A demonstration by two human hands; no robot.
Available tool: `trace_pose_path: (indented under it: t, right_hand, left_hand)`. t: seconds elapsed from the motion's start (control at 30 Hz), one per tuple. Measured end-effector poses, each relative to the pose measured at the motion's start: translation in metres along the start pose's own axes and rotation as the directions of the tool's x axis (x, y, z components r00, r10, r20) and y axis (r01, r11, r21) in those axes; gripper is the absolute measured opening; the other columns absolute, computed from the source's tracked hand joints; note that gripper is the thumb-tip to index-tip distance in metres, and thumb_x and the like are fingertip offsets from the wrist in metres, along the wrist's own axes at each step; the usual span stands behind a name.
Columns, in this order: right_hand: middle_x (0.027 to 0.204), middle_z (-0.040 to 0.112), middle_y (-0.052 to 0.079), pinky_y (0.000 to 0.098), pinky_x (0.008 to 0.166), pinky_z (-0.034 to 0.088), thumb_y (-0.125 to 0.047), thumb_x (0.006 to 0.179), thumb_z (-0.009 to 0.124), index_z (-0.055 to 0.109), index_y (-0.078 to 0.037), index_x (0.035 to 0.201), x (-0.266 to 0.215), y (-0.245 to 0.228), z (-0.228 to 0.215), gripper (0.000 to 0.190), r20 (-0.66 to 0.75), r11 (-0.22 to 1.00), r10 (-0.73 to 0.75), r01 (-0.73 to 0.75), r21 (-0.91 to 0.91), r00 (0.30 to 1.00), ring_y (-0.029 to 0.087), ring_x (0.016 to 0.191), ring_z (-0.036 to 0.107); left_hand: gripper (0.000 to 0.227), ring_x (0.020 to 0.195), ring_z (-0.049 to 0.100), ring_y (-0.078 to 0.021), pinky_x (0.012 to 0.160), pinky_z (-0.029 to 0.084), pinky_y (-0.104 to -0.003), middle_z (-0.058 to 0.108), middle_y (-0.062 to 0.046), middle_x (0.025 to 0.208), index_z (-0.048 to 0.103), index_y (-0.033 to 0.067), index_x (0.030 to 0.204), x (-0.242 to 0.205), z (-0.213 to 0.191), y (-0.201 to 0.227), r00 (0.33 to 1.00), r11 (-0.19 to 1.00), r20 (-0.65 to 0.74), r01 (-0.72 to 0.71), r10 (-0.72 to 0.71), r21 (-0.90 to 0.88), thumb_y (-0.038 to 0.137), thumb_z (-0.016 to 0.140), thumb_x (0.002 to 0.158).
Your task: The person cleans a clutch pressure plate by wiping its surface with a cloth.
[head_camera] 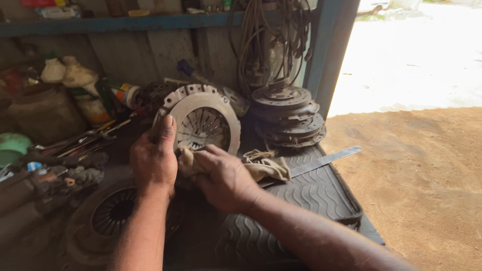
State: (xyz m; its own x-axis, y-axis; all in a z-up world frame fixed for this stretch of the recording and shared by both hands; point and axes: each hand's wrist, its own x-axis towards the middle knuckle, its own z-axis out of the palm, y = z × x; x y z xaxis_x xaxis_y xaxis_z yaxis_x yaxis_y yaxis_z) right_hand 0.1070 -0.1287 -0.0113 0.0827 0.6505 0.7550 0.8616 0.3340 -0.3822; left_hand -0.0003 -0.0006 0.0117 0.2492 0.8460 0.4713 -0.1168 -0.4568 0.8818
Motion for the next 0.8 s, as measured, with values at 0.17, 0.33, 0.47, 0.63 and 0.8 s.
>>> trace_pose_path:
  t: [0.17, 0.33, 0.47, 0.63, 0.8]
  right_hand:
    - [0.103, 0.067, 0.009, 0.0414, 0.098, 0.05, -0.007, 0.082, 0.069, 0.067, -0.009, 0.102, -0.003, 0.003, -0.014, 0.021, 0.187, 0.992, 0.0, 0.023, -0.123, 0.982, 0.029, 0.11, 0.064]
    - [0.107, 0.073, -0.003, 0.056, 0.109, 0.03, -0.01, 0.068, 0.071, 0.076, -0.021, 0.1, 0.001, 0.017, -0.024, 0.034, 0.159, 0.856, -0.132, 0.193, -0.48, 0.978, 0.024, 0.115, 0.062]
    - [0.108, 0.072, 0.001, 0.064, 0.108, 0.023, -0.025, 0.054, 0.077, 0.077, -0.021, 0.105, 0.008, 0.018, -0.035, 0.052, 0.075, 0.847, -0.083, 0.11, -0.519, 0.994, 0.029, 0.113, 0.06]
    - [0.108, 0.077, 0.006, 0.0559, 0.078, 0.052, -0.013, 0.087, 0.059, 0.068, -0.015, 0.111, 0.011, 0.005, -0.024, 0.025, -0.034, 0.606, 0.706, -0.578, 0.547, 0.708, 0.033, 0.094, 0.07]
    - [0.108, 0.063, 0.012, 0.0467, 0.093, 0.052, -0.018, 0.085, 0.072, 0.062, -0.009, 0.11, 0.003, 0.006, -0.005, 0.028, 0.178, 0.99, 0.102, -0.083, -0.112, 0.979, 0.032, 0.108, 0.062]
  left_hand:
    - [0.066, 0.085, 0.064, -0.0164, 0.079, 0.051, -0.032, 0.074, -0.01, 0.09, 0.075, -0.0024, 0.103, -0.002, -0.003, -0.003, 0.997, 0.998, -0.046, 0.067, -0.066, 0.013, 0.062, 0.067, 0.091]
    - [0.064, 0.089, 0.063, -0.0141, 0.083, 0.051, -0.031, 0.074, -0.006, 0.094, 0.076, 0.0002, 0.104, 0.0, -0.004, -0.006, 0.995, 0.994, -0.041, 0.093, -0.096, -0.056, 0.062, 0.068, 0.09]
    - [0.064, 0.094, 0.067, -0.0118, 0.086, 0.052, -0.03, 0.076, -0.004, 0.099, 0.076, 0.0033, 0.106, 0.0, -0.003, -0.003, 0.994, 0.989, -0.013, 0.104, -0.106, -0.104, 0.064, 0.066, 0.088]
    - [0.061, 0.089, 0.067, -0.015, 0.081, 0.052, -0.031, 0.076, -0.007, 0.094, 0.077, 0.0014, 0.104, 0.001, -0.002, -0.006, 0.999, 0.999, -0.026, 0.034, -0.035, -0.014, 0.06, 0.064, 0.093]
    - [0.06, 0.083, 0.067, -0.0161, 0.077, 0.052, -0.033, 0.076, -0.009, 0.088, 0.076, -0.0008, 0.101, 0.002, 0.002, -0.007, 0.999, 0.998, 0.001, -0.054, 0.054, 0.03, 0.057, 0.062, 0.096]
